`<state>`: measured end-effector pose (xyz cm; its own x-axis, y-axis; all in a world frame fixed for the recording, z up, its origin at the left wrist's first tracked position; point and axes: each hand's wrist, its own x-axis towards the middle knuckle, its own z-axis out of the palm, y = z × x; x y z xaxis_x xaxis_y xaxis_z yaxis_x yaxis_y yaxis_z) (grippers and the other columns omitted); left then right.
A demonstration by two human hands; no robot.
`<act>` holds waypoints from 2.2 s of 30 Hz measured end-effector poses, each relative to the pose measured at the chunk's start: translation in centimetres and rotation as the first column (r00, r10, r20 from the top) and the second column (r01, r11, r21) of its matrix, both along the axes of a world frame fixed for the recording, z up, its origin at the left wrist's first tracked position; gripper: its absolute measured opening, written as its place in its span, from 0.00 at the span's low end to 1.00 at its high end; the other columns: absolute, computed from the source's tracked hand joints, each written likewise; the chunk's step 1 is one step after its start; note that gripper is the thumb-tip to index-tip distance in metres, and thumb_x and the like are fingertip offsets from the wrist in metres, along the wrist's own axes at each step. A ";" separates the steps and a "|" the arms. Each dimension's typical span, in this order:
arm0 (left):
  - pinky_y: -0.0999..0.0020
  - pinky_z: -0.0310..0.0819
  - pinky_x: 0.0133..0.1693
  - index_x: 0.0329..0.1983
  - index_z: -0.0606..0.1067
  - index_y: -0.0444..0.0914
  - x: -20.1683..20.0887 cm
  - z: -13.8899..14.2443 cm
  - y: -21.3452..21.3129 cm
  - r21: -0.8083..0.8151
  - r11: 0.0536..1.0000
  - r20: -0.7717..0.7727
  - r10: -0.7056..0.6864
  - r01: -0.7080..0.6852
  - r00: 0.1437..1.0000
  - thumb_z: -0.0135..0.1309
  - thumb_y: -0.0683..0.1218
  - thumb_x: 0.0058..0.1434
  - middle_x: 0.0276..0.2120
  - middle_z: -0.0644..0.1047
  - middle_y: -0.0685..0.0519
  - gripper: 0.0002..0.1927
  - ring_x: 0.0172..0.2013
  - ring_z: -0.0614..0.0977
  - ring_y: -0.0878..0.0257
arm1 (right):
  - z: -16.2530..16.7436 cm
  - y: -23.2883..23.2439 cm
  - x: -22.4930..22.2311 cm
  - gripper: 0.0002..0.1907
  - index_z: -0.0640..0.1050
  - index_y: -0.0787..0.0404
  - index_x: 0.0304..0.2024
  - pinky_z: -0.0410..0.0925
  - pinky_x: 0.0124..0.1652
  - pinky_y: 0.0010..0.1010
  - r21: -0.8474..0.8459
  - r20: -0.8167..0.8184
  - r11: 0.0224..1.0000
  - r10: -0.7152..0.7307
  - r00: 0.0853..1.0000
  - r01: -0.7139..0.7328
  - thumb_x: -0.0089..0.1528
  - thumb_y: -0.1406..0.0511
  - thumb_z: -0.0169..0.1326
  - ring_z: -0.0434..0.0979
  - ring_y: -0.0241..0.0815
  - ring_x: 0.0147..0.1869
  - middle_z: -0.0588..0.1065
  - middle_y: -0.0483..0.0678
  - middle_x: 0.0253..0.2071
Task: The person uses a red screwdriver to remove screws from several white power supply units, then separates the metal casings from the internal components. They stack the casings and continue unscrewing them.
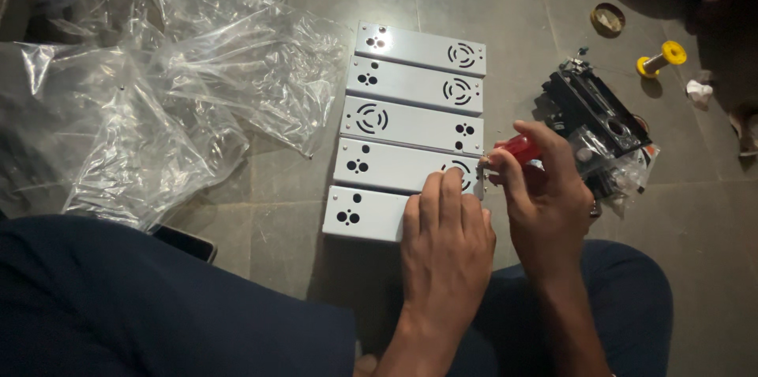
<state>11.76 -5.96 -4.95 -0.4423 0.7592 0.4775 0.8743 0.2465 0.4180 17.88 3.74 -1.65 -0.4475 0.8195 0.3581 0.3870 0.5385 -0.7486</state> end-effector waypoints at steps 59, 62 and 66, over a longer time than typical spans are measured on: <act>0.52 0.62 0.63 0.46 0.75 0.30 -0.1 -0.1 -0.2 0.060 0.998 0.085 -0.023 0.018 0.996 0.49 0.48 0.71 0.56 0.74 0.41 0.14 0.63 0.71 0.49 | -0.1 0.5 -0.2 0.17 0.78 0.58 0.59 0.73 0.53 0.25 -0.154 -0.119 0.972 0.159 0.980 -0.177 0.67 0.71 0.54 0.77 0.34 0.53 0.73 0.48 0.52; 0.52 0.62 0.63 0.46 0.74 0.30 -0.2 -0.1 -0.3 0.059 0.998 0.097 -0.034 0.028 0.995 0.49 0.47 0.71 0.56 0.74 0.40 0.13 0.63 0.71 0.49 | 0.3 1.1 0.0 0.16 0.78 0.58 0.58 0.72 0.52 0.24 -0.262 -0.146 0.928 0.233 0.962 -0.264 0.67 0.72 0.52 0.77 0.32 0.55 0.76 0.45 0.53; 0.52 0.62 0.62 0.48 0.74 0.29 -0.4 0.0 -0.3 0.070 0.997 0.087 -0.033 0.026 0.996 0.48 0.46 0.71 0.56 0.74 0.40 0.14 0.63 0.71 0.49 | -0.4 -0.4 -0.9 0.20 0.76 0.59 0.61 0.72 0.52 0.26 -0.075 -0.104 0.991 0.099 0.990 -0.107 0.66 0.73 0.56 0.74 0.34 0.55 0.71 0.48 0.54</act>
<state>11.38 -6.25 -4.92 -0.4629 0.7392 0.4892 0.8399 0.1892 0.5088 16.97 3.36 -2.02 -0.4960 0.7989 0.3402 0.2537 0.5080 -0.8232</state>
